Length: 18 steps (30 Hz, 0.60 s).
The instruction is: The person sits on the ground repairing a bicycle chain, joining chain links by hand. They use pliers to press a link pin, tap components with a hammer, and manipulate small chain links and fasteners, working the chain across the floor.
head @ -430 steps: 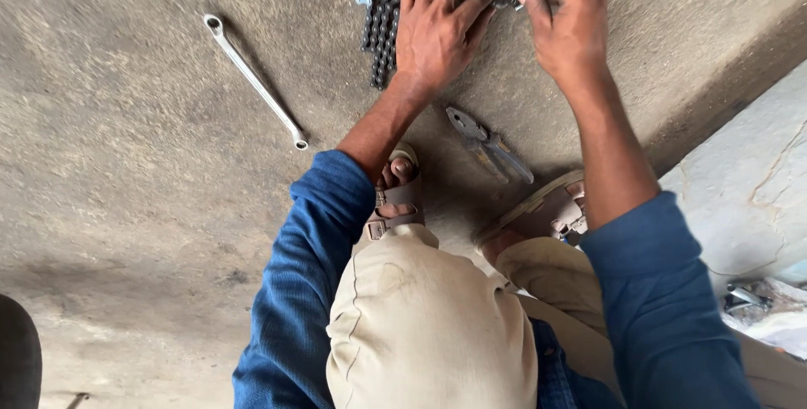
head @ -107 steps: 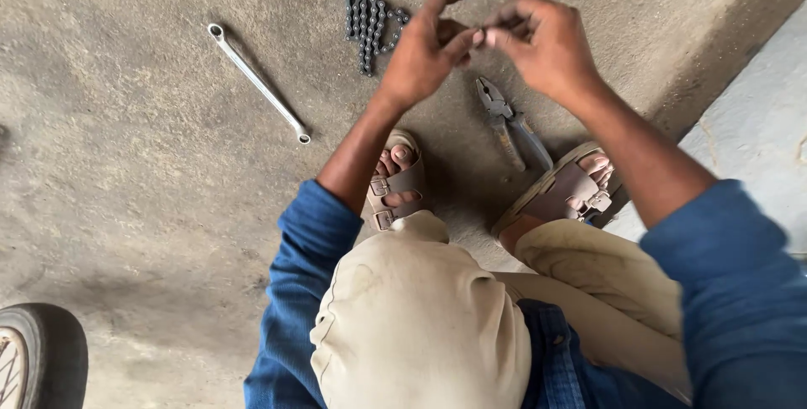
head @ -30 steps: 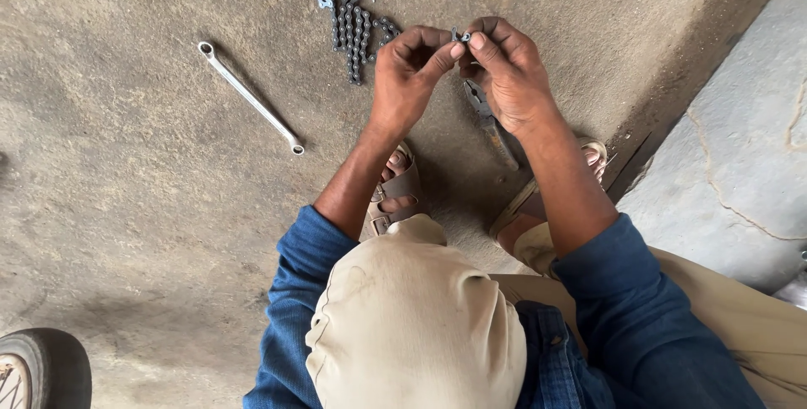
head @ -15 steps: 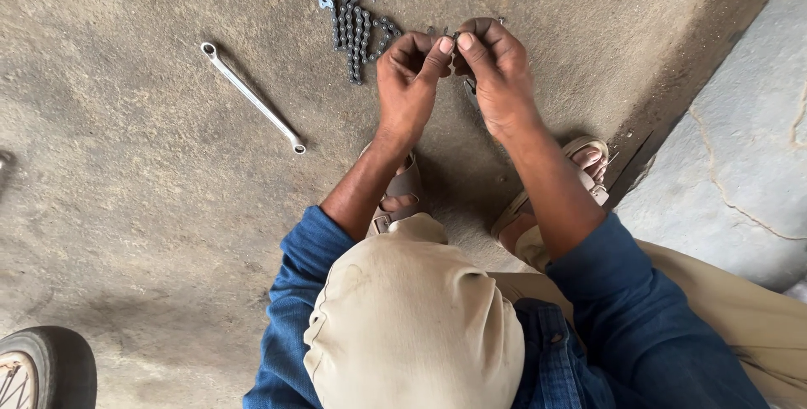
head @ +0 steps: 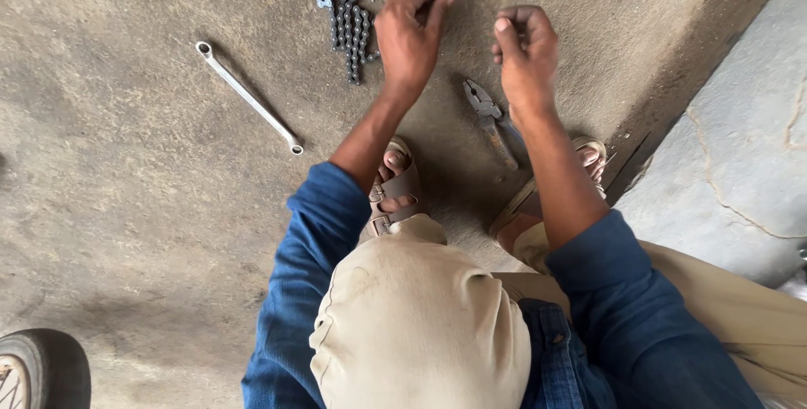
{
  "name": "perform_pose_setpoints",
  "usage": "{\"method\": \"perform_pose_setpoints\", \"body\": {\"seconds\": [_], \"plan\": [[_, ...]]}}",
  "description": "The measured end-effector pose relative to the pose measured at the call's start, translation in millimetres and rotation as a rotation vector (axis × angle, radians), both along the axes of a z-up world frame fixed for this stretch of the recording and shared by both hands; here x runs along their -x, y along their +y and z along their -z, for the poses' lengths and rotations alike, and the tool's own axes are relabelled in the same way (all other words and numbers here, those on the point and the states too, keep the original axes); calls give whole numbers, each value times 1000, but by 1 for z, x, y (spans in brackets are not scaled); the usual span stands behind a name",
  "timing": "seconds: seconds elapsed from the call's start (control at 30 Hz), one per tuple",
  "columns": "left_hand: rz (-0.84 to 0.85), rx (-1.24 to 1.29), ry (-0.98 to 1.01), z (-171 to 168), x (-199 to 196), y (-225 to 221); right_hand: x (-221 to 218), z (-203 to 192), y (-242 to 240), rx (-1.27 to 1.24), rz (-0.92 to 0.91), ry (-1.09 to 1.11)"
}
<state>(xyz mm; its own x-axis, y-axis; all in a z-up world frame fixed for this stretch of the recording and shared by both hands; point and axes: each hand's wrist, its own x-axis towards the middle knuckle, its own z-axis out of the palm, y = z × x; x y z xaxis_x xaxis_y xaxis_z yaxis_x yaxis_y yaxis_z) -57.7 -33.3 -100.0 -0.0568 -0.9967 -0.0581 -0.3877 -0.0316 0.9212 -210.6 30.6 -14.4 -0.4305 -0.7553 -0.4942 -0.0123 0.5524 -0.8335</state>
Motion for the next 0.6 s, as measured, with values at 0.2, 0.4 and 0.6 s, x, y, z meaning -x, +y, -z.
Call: {"method": "perform_pose_setpoints", "body": {"seconds": [0.2,0.4,0.6], "plan": [[-13,138,-64,-33,-2,-14,3,10,41,-204,-244,558],[-5,183,-160,-17,4,-17,-26,5,67,-105,-471,916],[37,207,-212,-23,-1,-17,-4,33,59,12,-372,850]]}}
